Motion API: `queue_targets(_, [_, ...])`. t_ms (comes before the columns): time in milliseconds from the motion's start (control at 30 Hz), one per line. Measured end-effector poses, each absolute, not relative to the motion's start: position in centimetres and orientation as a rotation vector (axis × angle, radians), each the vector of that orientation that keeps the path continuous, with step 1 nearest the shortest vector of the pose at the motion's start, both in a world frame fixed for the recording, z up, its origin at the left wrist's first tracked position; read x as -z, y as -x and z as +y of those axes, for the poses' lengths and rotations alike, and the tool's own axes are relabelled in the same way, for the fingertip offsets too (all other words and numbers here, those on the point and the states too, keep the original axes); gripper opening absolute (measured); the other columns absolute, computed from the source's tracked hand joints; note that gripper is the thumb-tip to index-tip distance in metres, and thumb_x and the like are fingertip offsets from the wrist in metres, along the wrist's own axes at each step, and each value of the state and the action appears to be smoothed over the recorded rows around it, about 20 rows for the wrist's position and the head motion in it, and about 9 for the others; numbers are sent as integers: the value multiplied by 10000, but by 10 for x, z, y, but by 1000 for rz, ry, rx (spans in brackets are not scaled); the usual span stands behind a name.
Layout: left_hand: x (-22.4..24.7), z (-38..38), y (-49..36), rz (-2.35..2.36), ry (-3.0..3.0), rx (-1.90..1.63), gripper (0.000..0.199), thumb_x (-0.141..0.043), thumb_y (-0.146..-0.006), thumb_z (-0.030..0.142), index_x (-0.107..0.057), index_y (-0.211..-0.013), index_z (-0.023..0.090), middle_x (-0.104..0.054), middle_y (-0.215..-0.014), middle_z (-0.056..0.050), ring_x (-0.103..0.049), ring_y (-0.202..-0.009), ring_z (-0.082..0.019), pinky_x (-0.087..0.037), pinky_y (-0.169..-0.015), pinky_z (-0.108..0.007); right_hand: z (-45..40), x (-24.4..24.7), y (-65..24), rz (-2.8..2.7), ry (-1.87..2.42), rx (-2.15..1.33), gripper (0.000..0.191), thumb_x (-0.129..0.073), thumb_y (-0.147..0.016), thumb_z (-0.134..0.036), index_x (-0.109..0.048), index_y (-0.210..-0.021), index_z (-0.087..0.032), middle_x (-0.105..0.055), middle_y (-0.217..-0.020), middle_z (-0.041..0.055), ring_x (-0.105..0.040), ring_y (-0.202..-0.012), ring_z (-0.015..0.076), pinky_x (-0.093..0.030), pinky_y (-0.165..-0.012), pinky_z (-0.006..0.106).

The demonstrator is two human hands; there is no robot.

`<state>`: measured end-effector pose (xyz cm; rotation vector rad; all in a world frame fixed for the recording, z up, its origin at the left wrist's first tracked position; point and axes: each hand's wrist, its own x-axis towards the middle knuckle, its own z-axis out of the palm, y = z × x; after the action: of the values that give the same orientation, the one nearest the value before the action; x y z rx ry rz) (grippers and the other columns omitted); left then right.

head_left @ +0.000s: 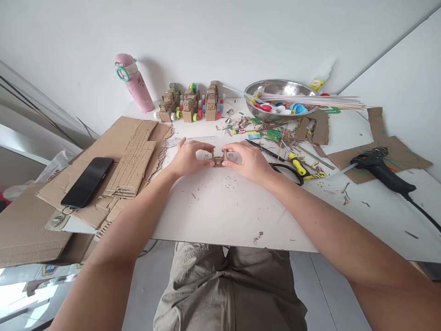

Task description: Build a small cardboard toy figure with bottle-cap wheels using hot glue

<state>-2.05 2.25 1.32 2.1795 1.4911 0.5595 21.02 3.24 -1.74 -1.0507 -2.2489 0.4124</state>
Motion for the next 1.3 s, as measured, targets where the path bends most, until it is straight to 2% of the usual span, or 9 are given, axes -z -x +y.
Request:
queue_targets(300, [-10, 18, 15, 1520, -2272, -548, 409, -671, -833, 401, -770, -1224, 333, -829, -1177, 5, -665, -1323, -316, -75, -1343, -692, 33, 18, -210, -2231, 1055, -427, 251, -779, -875, -265, -770, -1124, -239, -832, -1125, 75, -772, -1052, 312, -602, -966, 472])
queue_targets(500, [-13, 18, 13, 1527, -2368, -503, 370, -668, -831, 396, -769, -1182, 336, -824, -1127, 6, -674, -1285, -306, -65, -1351, -688, 34, 19, -209, -2229, 1048, -422, 245, -780, -873, -262, -769, -1117, -246, -831, -1131, 75, -774, -1059, 315, -600, -971, 481])
queue_targets(667, [-15, 17, 13, 1541, -2378, -499, 367, -669, -827, 371, -774, -1177, 332, -819, -1138, -4, -678, -1280, -309, -89, -1355, -675, 33, 19, -207, -2229, 1051, -442, 253, -777, -870, -249, -764, -1122, -235, -831, -1153, 82, -770, -1096, 322, -590, -1005, 493])
queue_targets(1067, [-14, 18, 14, 1548, -2328, -482, 388, -686, -836, 411, -760, -1209, 337, -829, -1165, -3, -663, -1325, -321, -40, -1344, -702, 34, 17, -206, -2257, 1065, -442, 263, -764, -889, -264, -760, -1150, -230, -827, -1163, 94, -770, -1094, 323, -591, -1001, 496])
queue_targets(1133, [-14, 19, 15, 1554, -2295, -472, 415, -687, -831, 419, -749, -1231, 326, -825, -1207, -15, -655, -1350, -329, -45, -1343, -700, 34, 18, -208, -2259, 1068, -451, 314, -764, -894, -279, -750, -1204, -233, -820, -1194, 101, -764, -1123, 332, -589, -1013, 509])
queue_targets(1300, [-13, 21, 20, 1519, -2247, -412, 568, -741, -776, 430, -651, -1325, 316, -785, -1344, -41, -614, -1428, -346, -52, -1332, -720, 33, 20, -222, -2269, 1056, -457, 643, -853, -825, -333, -643, -1431, -282, -796, -1273, 96, -727, -1221, 363, -580, -1050, 552])
